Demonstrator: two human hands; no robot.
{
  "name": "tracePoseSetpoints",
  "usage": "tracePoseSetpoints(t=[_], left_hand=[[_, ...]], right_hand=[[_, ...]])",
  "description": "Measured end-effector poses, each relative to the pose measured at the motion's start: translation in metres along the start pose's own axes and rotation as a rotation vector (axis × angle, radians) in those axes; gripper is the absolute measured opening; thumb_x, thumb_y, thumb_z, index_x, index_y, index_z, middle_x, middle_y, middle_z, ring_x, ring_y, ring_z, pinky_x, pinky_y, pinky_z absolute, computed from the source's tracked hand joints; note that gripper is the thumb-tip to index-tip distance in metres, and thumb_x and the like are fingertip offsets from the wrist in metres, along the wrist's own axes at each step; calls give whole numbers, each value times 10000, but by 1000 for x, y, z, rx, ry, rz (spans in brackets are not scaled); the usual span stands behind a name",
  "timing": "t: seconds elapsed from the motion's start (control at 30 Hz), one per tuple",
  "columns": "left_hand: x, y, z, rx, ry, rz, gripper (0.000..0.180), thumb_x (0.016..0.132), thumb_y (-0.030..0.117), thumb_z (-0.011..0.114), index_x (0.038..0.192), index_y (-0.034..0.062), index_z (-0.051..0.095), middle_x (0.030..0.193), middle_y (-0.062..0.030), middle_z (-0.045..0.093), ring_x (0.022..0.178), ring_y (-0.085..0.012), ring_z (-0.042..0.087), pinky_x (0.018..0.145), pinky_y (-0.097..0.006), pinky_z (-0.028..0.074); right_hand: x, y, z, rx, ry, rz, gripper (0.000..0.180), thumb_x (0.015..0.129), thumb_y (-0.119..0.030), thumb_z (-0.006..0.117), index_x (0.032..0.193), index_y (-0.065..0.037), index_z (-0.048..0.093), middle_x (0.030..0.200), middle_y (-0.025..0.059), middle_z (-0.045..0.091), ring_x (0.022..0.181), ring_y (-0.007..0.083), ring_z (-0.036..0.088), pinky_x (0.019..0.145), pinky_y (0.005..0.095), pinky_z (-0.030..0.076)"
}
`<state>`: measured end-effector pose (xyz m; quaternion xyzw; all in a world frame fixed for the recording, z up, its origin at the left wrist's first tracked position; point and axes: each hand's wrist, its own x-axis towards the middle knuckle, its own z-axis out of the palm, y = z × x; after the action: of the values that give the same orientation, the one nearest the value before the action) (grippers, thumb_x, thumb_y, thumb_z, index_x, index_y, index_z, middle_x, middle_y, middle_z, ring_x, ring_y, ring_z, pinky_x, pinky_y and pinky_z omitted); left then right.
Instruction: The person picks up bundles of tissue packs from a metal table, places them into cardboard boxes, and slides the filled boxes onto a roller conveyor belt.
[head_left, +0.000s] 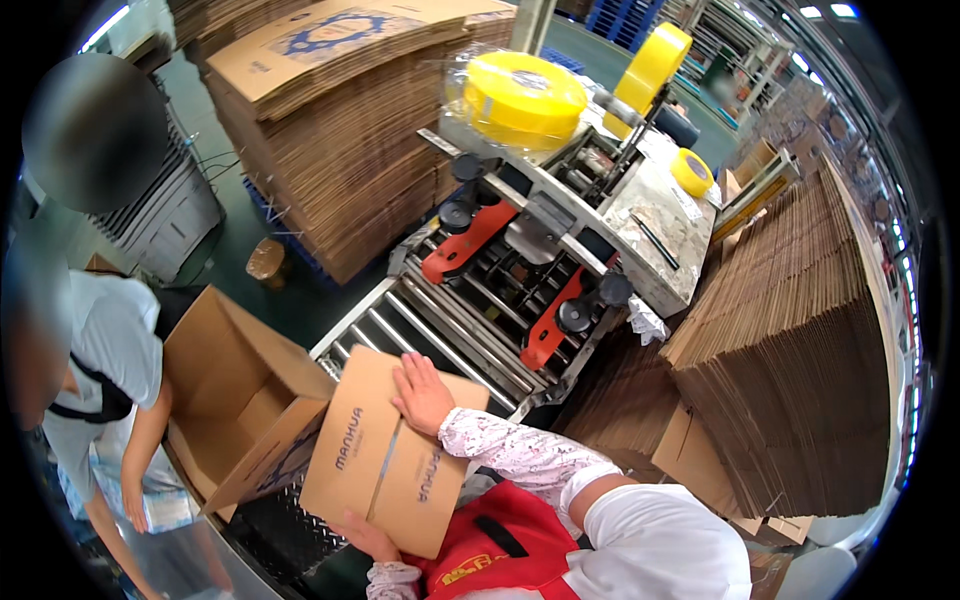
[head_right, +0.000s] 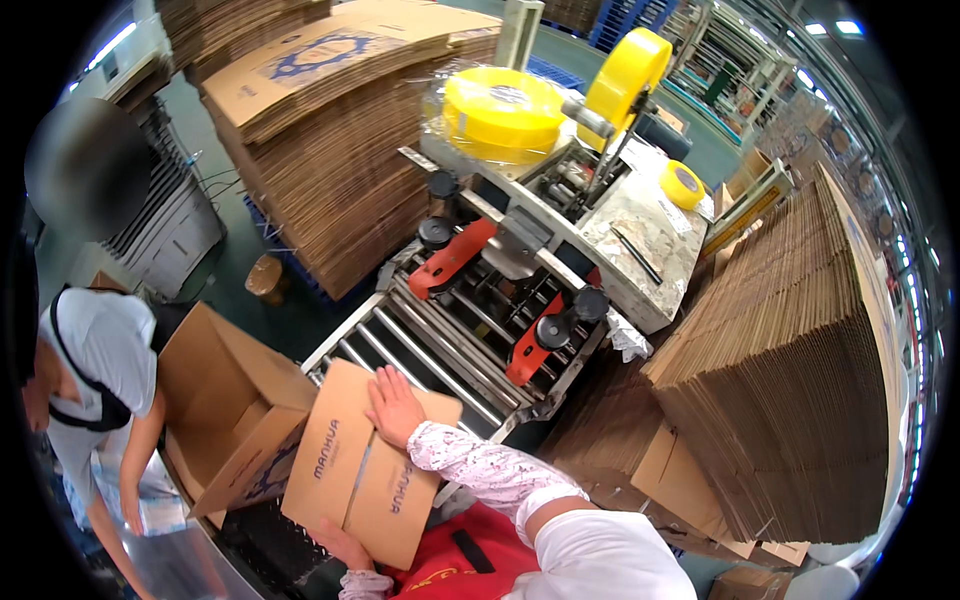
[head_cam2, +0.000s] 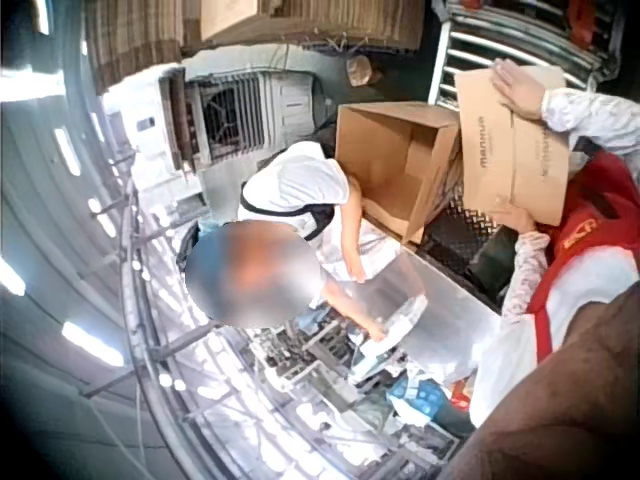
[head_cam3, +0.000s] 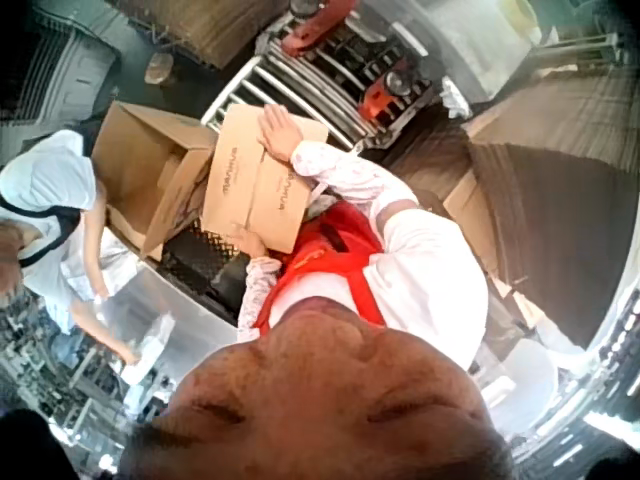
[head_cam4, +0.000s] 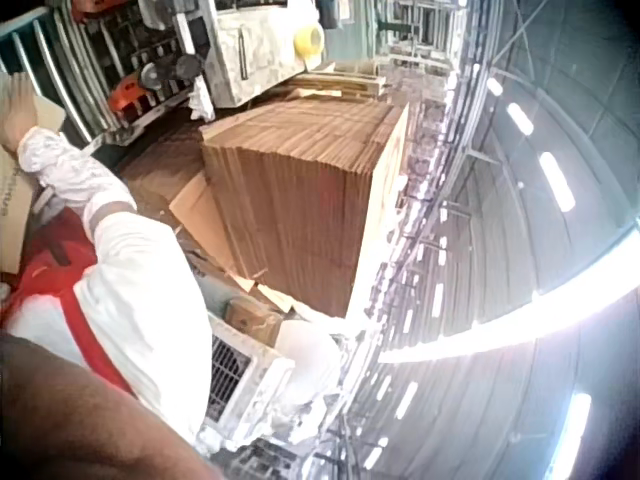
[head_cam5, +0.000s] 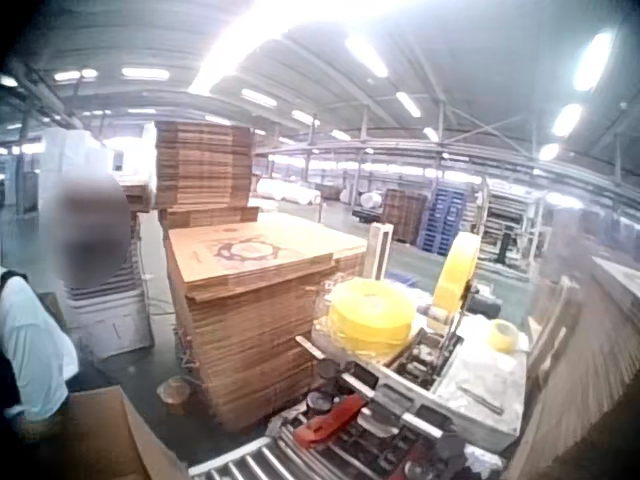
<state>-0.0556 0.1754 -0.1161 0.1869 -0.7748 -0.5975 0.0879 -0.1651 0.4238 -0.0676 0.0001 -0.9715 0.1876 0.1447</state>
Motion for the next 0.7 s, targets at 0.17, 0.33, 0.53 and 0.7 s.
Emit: tracePoseSetpoints(t=[0.17,0.33,0.53,0.7], left_hand=[[31,35,120,-67,-110,4,522,940,178,411,1331,-75,175,1343,-237,290,1211,-299,340,1012,-366,281],[72,46,245,171,-207,213,604,910,240,469,1325,-95,185,1316,-284,318,1231,-338,329,1010,-361,279],[72,67,298,18,-504,75,728,901,306,470,1361,-76,54,1364,-273,255,1252,-351,297,1026,-348,249],[38,31,242,-68,-966,-336,518,886,537,367,1184,117,424,787,-24,538,607,-92,501,469,-223,379]], right_hand=[[19,71,-25,7,-55,49,593,824,-298,528,1245,83,357,1344,265,284,1279,388,235,1061,450,192],[23,131,-47,53,105,110,529,811,-227,544,1224,65,390,1324,244,327,1258,385,275,1055,452,212],[-114,71,-77,415,282,292,362,639,77,521,973,-52,574,943,144,499,914,330,490,790,379,421],[-212,44,-104,533,237,664,244,679,49,492,843,-57,639,830,101,555,742,238,555,649,301,452]])
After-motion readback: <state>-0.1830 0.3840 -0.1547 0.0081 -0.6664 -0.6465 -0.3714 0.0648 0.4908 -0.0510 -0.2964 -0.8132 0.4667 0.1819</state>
